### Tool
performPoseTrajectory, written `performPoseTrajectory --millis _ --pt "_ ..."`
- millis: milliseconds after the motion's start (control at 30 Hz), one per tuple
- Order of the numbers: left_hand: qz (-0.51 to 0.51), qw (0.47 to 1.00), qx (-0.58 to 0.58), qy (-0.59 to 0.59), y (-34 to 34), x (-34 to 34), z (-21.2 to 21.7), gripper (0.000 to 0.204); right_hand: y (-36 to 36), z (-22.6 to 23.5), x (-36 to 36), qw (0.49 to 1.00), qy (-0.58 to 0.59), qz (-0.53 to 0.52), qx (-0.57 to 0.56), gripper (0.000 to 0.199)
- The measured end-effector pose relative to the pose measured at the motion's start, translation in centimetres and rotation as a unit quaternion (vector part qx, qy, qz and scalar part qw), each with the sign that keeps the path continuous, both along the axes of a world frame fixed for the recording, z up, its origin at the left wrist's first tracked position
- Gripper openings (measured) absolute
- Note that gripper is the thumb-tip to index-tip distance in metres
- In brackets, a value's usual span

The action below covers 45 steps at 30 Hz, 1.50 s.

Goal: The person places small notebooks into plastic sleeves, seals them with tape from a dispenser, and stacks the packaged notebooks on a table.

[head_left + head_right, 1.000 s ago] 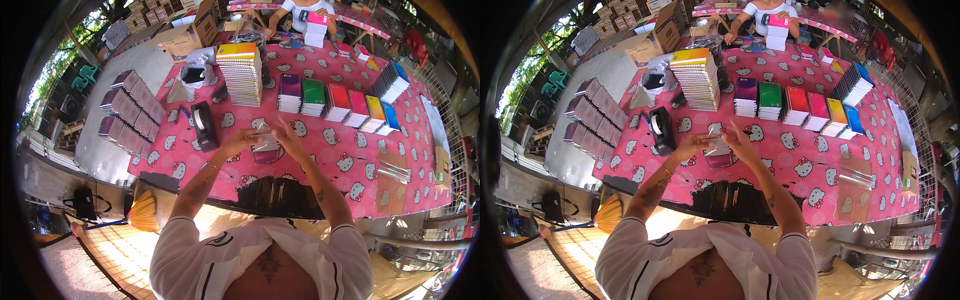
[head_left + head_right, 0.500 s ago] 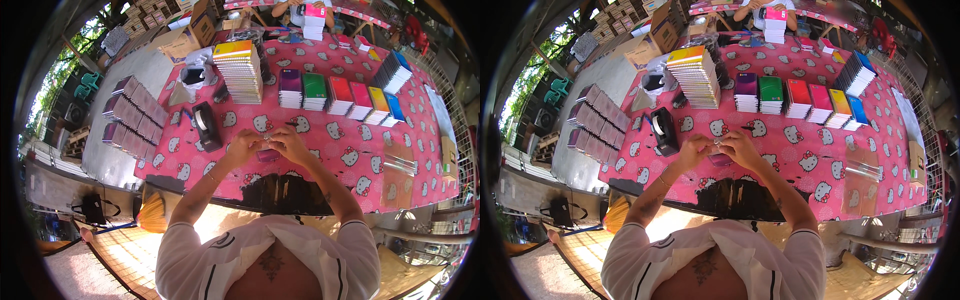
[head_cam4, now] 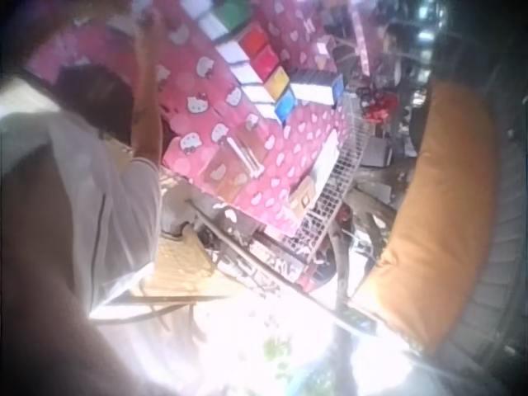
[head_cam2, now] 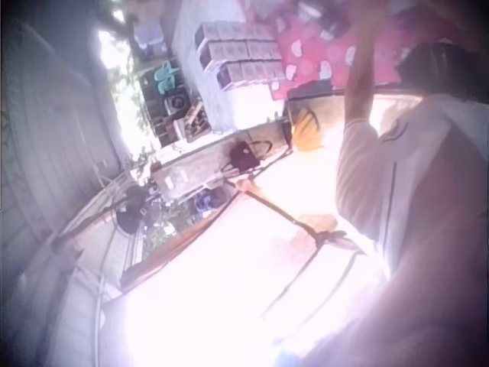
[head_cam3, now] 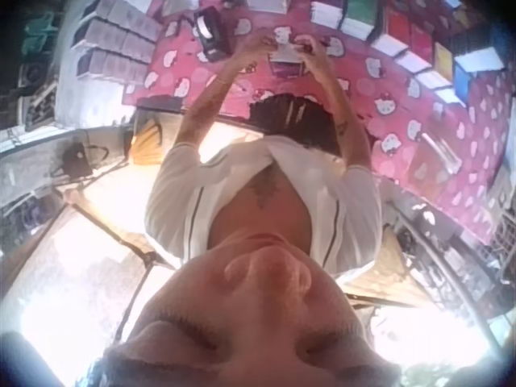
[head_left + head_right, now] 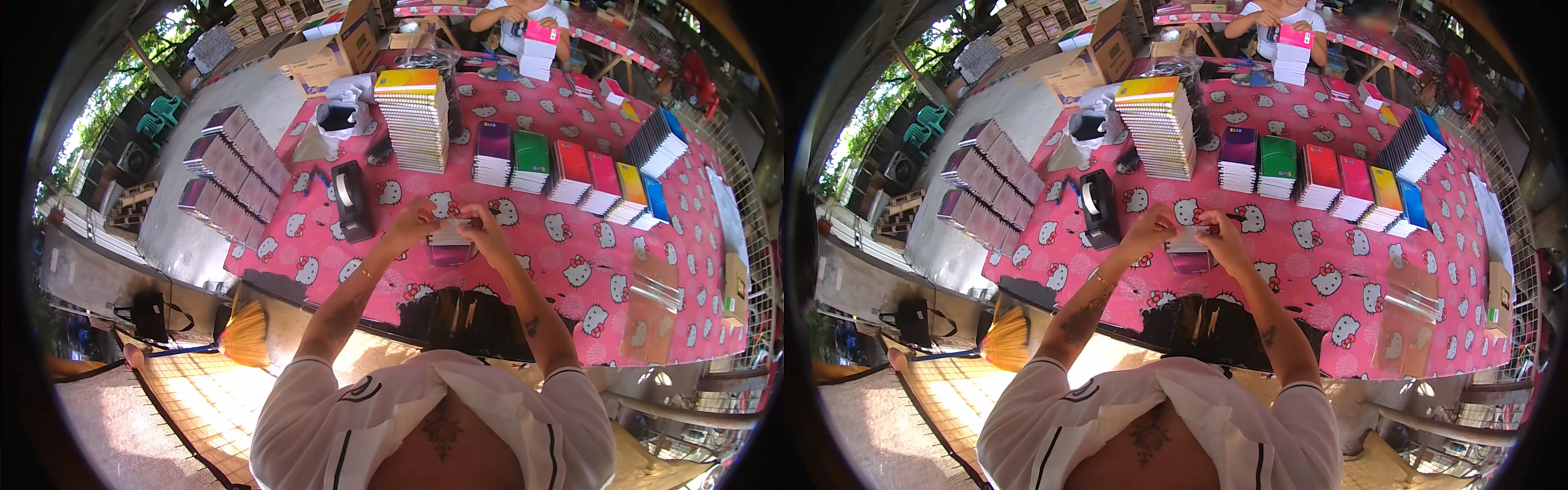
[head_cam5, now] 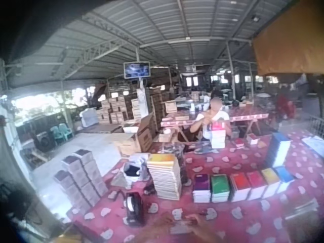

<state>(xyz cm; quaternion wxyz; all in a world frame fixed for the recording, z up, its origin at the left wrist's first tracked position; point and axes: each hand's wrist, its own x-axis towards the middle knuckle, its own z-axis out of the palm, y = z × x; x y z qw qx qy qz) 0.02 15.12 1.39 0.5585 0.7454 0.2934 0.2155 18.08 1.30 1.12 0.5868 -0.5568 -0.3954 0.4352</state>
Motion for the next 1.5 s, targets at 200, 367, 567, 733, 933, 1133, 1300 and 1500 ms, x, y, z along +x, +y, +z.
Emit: performPoseTrajectory --millis 200,367,567,733,933,1133,1300,1500 --pt "0.412 0.818 0.343 0.211 3.7 -16.7 -5.5 0.044 0.7 -1.2 -1.7 0.977 -0.193 -0.030 0.079 0.031" --pt "0.413 0.879 -0.226 -0.080 3.0 -13.7 -1.6 0.035 0.7 -2.9 -0.4 0.986 -0.151 -0.045 0.057 0.047" --pt "0.424 0.887 -0.115 -0.141 3.8 -13.9 -3.6 0.018 0.4 -1.7 -1.2 0.987 -0.141 -0.032 0.070 0.044" --pt "0.425 0.845 -0.217 -0.240 0.3 -14.9 -5.5 0.012 0.3 -1.8 -1.3 0.978 -0.197 -0.053 0.053 0.039" --pt "0.407 0.873 -0.225 -0.148 0.3 -14.9 -2.4 0.011 0.0 -2.0 -1.1 0.978 -0.174 -0.082 0.078 0.045" --pt "0.446 0.892 0.047 0.064 1.7 -17.7 -6.8 0.019 0.2 -0.9 -2.4 0.977 -0.176 -0.079 0.092 0.046" --pt "0.170 0.880 0.352 0.271 1.6 -13.2 3.4 0.016 -0.2 -1.0 -1.3 0.978 -0.181 -0.094 0.048 0.049" --pt "-0.327 0.833 0.409 0.179 2.4 4.0 11.2 0.020 -0.2 -1.0 -1.7 0.990 -0.094 -0.094 0.044 0.058"
